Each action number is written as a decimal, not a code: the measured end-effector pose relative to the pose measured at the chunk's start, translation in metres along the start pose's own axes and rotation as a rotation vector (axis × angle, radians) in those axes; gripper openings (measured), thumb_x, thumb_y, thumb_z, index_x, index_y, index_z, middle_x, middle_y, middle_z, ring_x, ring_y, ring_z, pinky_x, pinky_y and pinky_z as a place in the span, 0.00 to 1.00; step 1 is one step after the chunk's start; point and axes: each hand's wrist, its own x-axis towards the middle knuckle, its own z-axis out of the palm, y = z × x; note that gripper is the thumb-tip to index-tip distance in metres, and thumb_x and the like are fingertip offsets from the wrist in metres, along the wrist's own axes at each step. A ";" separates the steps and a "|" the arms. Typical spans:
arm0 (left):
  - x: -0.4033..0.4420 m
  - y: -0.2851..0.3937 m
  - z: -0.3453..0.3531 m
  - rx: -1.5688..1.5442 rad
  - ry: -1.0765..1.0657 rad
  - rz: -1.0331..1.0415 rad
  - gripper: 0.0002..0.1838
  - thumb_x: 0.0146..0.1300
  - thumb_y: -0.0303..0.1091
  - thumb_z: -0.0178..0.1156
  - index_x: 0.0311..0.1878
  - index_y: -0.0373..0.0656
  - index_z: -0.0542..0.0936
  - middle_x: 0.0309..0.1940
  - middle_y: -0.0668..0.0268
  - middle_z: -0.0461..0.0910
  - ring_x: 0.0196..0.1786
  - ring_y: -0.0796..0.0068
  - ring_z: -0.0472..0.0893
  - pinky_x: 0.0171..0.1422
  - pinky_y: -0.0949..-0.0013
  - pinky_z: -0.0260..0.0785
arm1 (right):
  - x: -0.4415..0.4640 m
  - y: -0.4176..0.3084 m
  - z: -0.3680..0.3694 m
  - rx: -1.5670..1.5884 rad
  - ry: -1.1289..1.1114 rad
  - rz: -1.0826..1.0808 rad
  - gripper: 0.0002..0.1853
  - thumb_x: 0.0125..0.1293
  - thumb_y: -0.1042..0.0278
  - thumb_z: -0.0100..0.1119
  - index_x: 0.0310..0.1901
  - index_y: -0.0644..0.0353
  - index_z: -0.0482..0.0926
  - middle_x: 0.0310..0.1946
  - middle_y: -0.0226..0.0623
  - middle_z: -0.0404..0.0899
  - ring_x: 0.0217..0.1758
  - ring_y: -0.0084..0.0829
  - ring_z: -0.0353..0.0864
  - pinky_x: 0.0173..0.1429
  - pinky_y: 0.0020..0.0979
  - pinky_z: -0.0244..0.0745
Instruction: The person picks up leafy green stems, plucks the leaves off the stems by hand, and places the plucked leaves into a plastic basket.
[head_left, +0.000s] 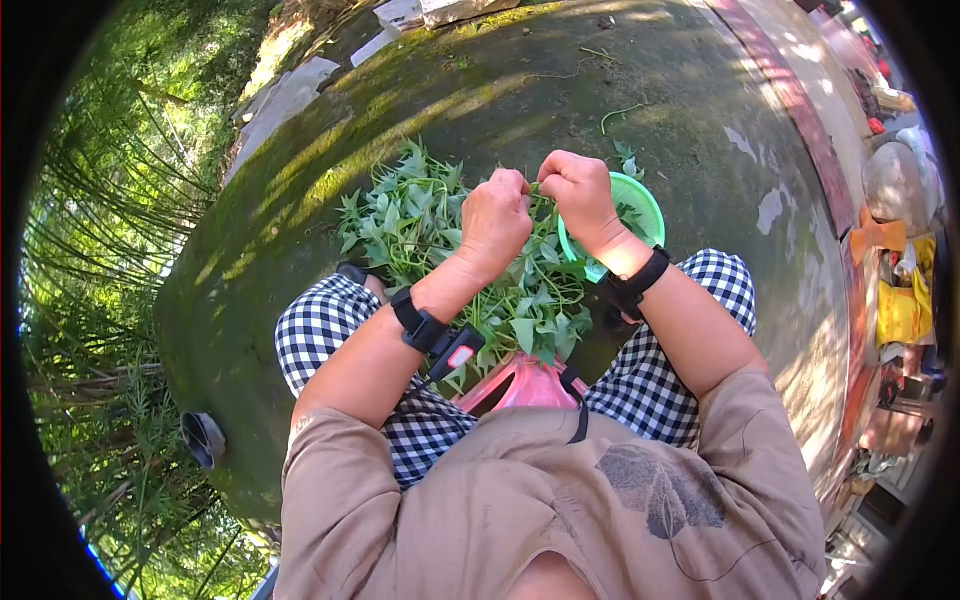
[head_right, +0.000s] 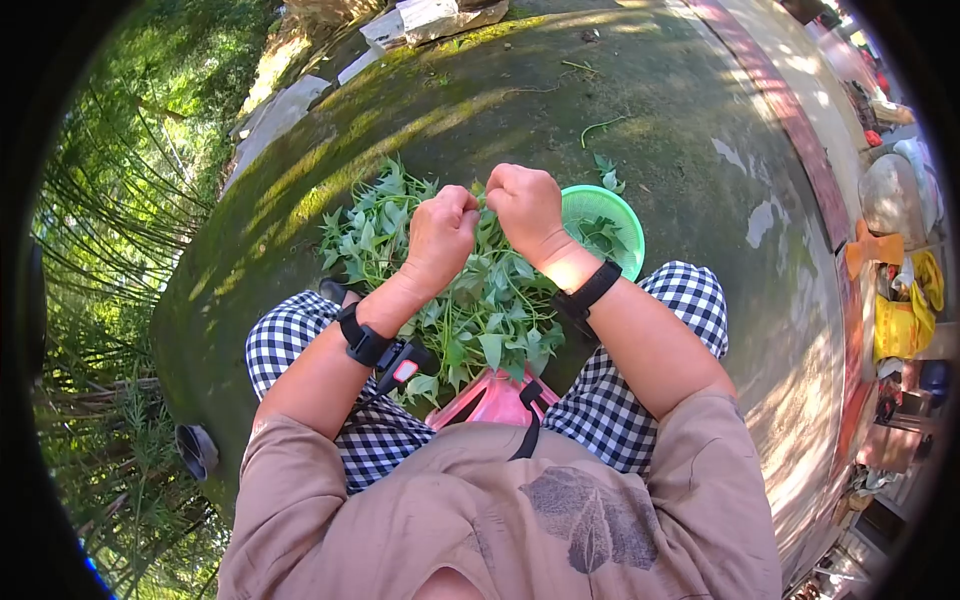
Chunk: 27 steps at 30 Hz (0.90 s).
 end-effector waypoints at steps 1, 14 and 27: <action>-0.001 0.001 0.001 -0.014 0.003 0.004 0.04 0.55 0.25 0.61 0.34 0.39 0.77 0.30 0.55 0.79 0.33 0.50 0.80 0.37 0.53 0.71 | -0.001 0.001 0.001 0.001 0.009 0.000 0.04 0.52 0.70 0.55 0.26 0.59 0.77 0.26 0.43 0.79 0.30 0.46 0.79 0.35 0.43 0.73; 0.000 -0.005 -0.005 -0.057 0.024 -0.145 0.04 0.55 0.25 0.61 0.34 0.39 0.77 0.34 0.55 0.79 0.37 0.50 0.80 0.40 0.52 0.71 | 0.008 0.004 -0.010 0.363 -0.310 0.357 0.06 0.60 0.72 0.58 0.32 0.66 0.80 0.22 0.26 0.76 0.25 0.18 0.75 0.29 0.23 0.68; -0.006 0.001 0.004 0.379 -0.069 0.214 0.08 0.48 0.24 0.59 0.33 0.40 0.73 0.32 0.59 0.72 0.36 0.56 0.77 0.35 0.58 0.73 | -0.010 0.007 0.010 -0.383 -0.215 0.039 0.08 0.57 0.67 0.54 0.28 0.60 0.81 0.30 0.48 0.82 0.36 0.50 0.83 0.40 0.46 0.78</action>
